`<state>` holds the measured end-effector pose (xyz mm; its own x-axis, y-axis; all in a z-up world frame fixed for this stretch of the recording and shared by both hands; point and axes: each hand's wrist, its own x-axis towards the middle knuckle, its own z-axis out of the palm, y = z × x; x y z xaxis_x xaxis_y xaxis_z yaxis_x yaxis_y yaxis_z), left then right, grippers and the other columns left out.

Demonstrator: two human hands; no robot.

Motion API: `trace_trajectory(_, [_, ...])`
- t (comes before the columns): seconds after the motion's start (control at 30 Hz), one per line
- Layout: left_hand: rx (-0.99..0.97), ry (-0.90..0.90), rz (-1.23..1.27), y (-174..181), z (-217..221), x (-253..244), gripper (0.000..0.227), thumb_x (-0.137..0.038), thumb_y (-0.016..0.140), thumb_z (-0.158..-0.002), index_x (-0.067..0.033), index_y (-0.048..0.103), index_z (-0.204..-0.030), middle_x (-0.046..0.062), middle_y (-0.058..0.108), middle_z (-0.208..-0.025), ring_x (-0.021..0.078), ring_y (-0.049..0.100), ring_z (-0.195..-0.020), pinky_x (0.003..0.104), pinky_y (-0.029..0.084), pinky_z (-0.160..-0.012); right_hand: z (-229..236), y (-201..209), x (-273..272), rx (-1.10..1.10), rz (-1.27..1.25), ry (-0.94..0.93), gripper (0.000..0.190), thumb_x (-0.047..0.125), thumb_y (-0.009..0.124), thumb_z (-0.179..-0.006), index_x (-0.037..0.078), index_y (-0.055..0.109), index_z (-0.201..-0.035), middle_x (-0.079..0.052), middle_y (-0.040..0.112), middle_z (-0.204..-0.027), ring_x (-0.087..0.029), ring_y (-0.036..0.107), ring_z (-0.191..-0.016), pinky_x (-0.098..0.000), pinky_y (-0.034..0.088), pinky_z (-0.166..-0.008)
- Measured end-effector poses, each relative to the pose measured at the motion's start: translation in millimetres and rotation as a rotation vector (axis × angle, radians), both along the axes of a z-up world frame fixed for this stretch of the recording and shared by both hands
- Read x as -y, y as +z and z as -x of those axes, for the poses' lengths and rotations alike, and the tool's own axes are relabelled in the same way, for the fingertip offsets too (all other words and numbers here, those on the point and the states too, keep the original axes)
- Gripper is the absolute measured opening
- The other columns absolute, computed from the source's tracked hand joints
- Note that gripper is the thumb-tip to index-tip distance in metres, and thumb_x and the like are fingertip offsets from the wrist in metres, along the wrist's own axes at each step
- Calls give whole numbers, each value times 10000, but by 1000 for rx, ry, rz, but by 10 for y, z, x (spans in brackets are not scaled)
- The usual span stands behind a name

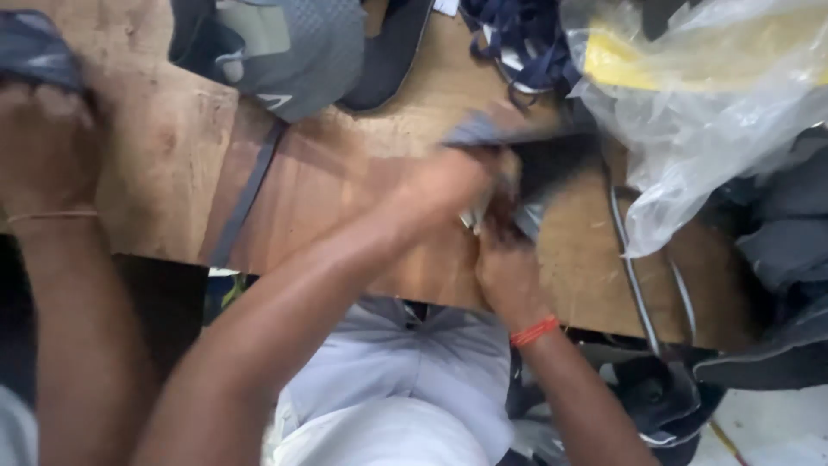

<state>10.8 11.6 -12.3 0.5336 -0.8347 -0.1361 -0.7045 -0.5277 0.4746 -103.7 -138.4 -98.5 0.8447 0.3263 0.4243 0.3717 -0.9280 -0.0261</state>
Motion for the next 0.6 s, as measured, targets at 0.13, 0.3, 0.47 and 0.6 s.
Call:
trace_trajectory(0.13, [-68,148,-4,-390,-403,-119,298,-205,645,-846,-62,695,-1103,195,730,-1014,366,702,-947,480,535,-856,-78,118,20,-242,-149,-64,338,27,600,-908,28,653,-1243,-201,704,-927,-403,691,-821,-505,552,-754])
trace_trajectory(0.3, [-91,263,-11,-522,-263,-48,294,-98,569,-894,-18,643,-1167,218,716,-994,386,715,-893,504,561,-757,-100,255,143,-331,-99,34,439,28,580,-887,60,660,-1317,-204,690,-841,-405,691,-749,-511,548,-688])
trace_trajectory(0.47, [200,175,248,-688,20,-152,232,-72,564,-912,-14,679,-1105,226,706,-1049,380,707,-941,469,564,-788,-47,207,99,-170,-43,54,384,51,574,-944,-23,549,-1320,-282,624,-1411,-386,718,-1008,-442,583,-803])
trace_trajectory(0.6, [383,-74,434,-566,300,-477,329,-77,552,-836,-3,663,-1137,217,691,-1117,371,680,-1060,448,533,-908,-111,275,-99,-9,20,-83,637,206,628,-886,-52,489,-1451,-227,591,-1337,-359,713,-1102,-445,570,-891])
